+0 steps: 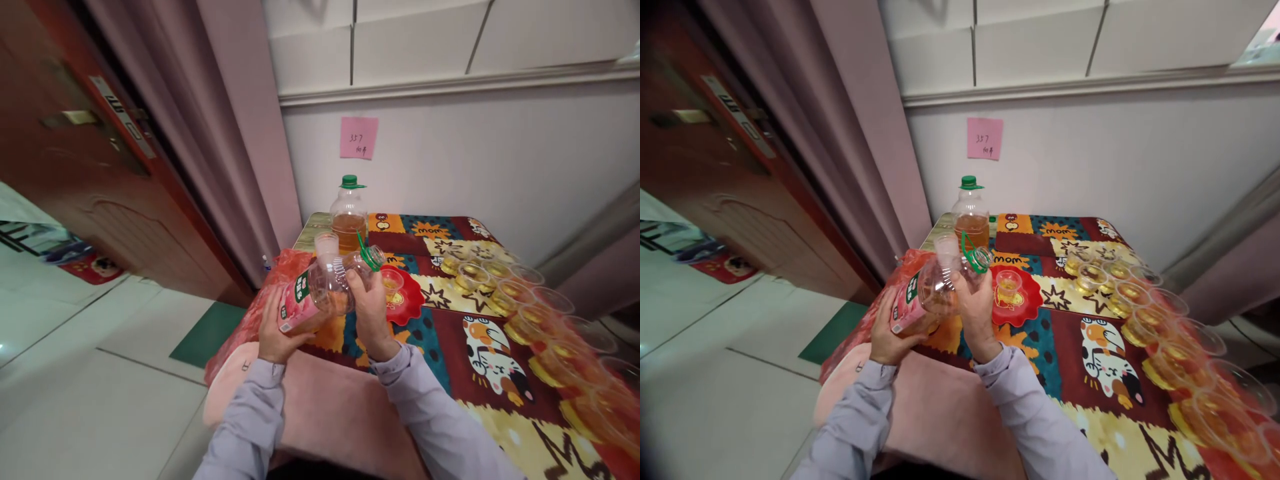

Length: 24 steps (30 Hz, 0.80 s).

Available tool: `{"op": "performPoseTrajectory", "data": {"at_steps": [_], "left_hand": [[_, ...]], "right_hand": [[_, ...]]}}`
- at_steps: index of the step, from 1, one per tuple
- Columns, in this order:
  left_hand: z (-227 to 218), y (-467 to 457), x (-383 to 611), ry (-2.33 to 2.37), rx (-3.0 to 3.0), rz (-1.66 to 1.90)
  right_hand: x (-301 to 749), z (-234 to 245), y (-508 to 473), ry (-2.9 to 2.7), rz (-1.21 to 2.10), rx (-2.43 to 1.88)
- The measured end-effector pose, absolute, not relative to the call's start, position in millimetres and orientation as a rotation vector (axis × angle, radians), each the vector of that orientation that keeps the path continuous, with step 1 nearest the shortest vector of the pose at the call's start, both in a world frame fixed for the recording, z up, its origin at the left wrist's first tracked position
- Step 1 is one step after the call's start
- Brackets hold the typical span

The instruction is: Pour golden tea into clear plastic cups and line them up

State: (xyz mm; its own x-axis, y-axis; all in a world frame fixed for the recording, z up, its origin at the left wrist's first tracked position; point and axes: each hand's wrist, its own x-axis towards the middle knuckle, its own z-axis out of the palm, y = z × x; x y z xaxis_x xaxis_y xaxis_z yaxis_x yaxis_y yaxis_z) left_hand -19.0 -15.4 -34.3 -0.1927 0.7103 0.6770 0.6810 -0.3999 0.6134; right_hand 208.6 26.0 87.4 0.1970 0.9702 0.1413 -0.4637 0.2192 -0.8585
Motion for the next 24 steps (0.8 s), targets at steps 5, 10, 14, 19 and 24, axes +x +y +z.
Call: {"op": "performPoseTrajectory", "data": {"at_steps": [5,10,14,19,24], "left_hand": [[-33,-14,-15,1.646,1.782,1.794],[-35,-12,-16,1.671,1.828,1.785],[-35,-12,-16,1.69,1.871,1.763],[-29,-10,-13,1.7,1.824,1.737],[-26,-7,-15,1.667,1.789,1.758]], "right_hand": [[215,72,27,-0.866,1.086,-0.837],[290,57,61,-1.047,0.714,-1.187],[363,61,95,-1.586,0.355,-1.539],[376,71,107,-2.08,0.355,-1.777],[337,84,100,-2.267,0.3,-1.965]]}}
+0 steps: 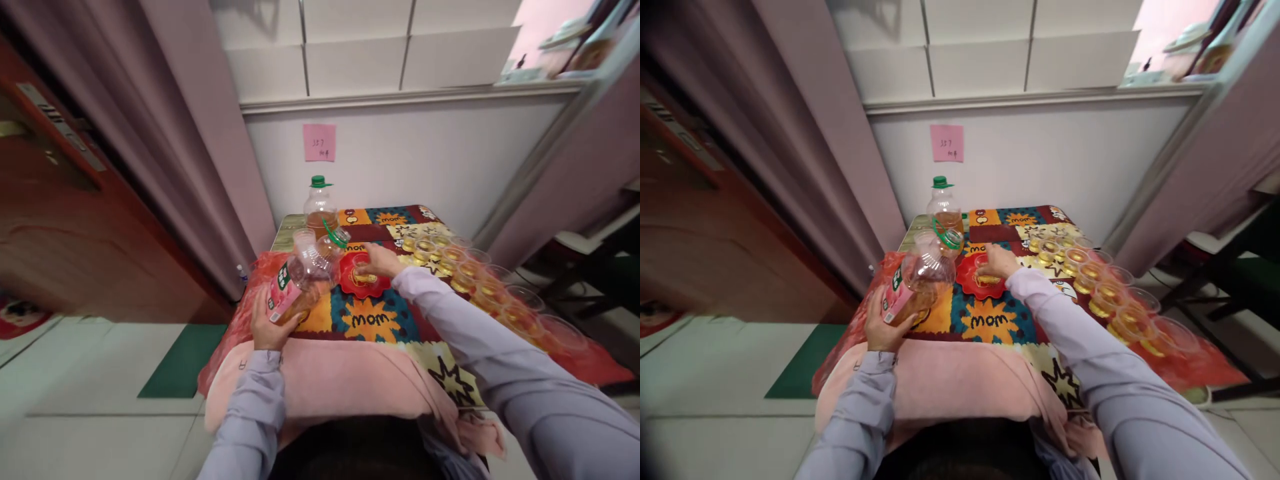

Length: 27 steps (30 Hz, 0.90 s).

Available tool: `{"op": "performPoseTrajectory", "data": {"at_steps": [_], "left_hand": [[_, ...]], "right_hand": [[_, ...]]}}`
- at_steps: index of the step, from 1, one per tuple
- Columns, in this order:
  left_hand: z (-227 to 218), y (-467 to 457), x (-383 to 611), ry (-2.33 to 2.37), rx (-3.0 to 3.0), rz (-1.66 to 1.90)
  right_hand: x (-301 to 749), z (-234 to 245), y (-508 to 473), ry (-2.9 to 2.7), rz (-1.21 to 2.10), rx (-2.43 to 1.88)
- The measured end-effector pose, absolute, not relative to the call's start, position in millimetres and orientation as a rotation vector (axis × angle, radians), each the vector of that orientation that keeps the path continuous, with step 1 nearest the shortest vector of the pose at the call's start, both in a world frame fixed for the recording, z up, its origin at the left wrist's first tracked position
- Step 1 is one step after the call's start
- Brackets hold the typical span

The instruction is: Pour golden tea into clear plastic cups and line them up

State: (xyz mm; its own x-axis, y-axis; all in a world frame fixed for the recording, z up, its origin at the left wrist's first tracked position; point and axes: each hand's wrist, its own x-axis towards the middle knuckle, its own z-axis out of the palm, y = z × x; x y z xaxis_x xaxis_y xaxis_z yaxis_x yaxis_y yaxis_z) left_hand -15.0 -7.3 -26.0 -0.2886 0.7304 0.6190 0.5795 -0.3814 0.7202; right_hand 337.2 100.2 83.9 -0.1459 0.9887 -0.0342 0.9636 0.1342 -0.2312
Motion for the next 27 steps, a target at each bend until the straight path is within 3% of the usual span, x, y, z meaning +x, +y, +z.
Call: {"op": "performPoseTrajectory", "data": {"at_steps": [10,18,27], "left_hand": [[-32,0,-19,1.681,1.934,1.765],[-28,2,-18,1.691,1.94,1.738],[-17,-2,-9,1.699,1.855,1.736]], "right_hand": [[320,103,94,-2.131,0.245,-2.069],[430,139,99,-1.972,0.121,-2.141],[510,101,88,-1.966,-0.056,-2.39]]}}
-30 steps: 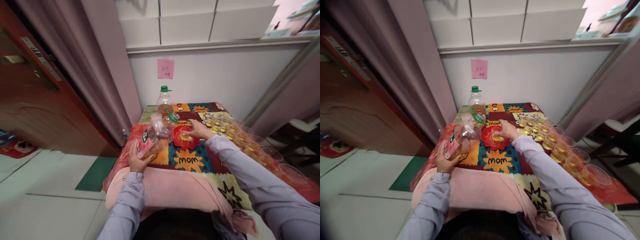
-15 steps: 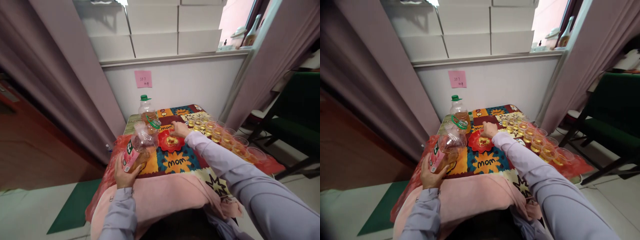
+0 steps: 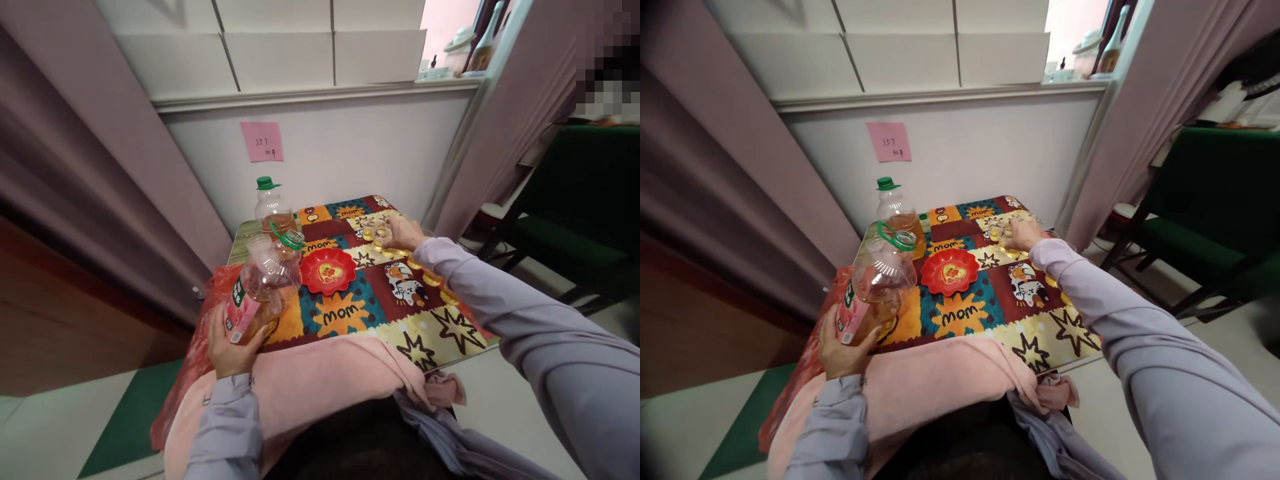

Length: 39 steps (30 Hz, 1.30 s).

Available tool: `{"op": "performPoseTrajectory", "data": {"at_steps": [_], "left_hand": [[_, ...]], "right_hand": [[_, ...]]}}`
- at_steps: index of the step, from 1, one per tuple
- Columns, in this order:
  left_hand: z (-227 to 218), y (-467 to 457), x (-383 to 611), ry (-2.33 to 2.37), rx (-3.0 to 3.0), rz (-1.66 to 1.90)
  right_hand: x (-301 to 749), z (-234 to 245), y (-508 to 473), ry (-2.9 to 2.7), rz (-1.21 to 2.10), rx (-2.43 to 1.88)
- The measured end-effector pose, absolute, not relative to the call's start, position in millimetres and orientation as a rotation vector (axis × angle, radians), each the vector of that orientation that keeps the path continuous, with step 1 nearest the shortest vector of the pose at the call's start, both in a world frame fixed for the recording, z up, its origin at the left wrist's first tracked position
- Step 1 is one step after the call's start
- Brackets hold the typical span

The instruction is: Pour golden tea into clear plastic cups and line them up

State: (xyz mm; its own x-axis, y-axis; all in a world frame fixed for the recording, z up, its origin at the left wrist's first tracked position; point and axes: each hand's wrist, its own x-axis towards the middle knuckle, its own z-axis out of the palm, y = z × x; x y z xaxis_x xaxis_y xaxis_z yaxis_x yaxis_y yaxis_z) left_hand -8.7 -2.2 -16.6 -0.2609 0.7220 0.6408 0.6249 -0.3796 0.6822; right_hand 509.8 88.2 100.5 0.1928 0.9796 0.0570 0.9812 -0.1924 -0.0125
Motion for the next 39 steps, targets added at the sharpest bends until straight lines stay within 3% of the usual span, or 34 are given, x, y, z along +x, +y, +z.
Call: {"op": "performPoseTrajectory", "data": {"at_steps": [8,39], "left_hand": [[-22,-1,-15,1.688,1.921,1.741],[-35,-1,-21,1.776,2.092,1.702]], "right_hand": [[518,72,88,-2.005,-0.087,-2.401],[542,50,77,-2.175,-0.19,-2.094]]}}
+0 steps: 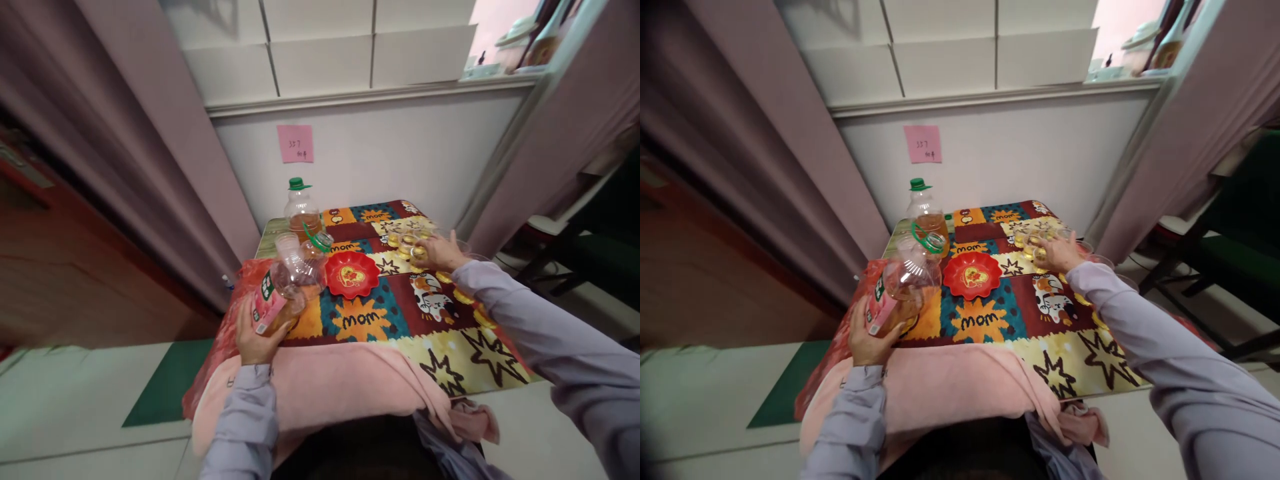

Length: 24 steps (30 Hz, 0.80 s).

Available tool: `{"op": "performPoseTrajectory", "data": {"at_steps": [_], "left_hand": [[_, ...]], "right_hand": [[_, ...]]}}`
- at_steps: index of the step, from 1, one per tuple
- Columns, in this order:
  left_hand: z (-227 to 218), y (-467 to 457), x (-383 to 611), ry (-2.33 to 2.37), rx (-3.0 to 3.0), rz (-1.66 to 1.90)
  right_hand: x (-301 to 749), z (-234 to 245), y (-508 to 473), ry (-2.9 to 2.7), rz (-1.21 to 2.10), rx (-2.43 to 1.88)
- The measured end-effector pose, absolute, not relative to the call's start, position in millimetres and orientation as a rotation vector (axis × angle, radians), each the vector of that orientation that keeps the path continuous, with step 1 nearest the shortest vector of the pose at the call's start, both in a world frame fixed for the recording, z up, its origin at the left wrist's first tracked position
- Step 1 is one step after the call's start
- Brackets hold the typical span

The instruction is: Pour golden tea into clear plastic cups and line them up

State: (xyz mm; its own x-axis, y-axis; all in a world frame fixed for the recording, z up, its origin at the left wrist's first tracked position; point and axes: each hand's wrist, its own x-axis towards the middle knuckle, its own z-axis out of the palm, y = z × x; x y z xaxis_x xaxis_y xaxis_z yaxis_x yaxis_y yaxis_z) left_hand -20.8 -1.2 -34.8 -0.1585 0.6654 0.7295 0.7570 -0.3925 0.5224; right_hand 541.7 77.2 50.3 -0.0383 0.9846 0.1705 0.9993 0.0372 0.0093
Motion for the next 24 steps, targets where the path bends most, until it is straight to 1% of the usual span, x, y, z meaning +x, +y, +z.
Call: {"op": "performPoseTrajectory", "data": {"at_steps": [3,6,11,15,20,24], "left_hand": [[-36,-5,-21,-1.686,-1.997,-1.596],[-36,-8,-19,-1.67,-1.992,-1.628],[-41,-11,-19,-1.644,-1.992,-1.736],[-49,-11,-21,-1.615,-1.975,-1.765],[-50,-13,-20,-1.564,-1.986,-1.713],[-50,-14,-20,-1.535,-1.995,-1.662]], "right_hand": [[535,53,76,-2.127,-0.261,-2.036],[502,66,84,-2.094,-0.274,-1.781],[388,97,116,-2.219,-0.054,-1.173],[302,113,151,-2.413,0.058,-0.912],[248,110,189,-2.66,0.091,-0.82],[232,97,205,-2.69,0.081,-0.843]]}}
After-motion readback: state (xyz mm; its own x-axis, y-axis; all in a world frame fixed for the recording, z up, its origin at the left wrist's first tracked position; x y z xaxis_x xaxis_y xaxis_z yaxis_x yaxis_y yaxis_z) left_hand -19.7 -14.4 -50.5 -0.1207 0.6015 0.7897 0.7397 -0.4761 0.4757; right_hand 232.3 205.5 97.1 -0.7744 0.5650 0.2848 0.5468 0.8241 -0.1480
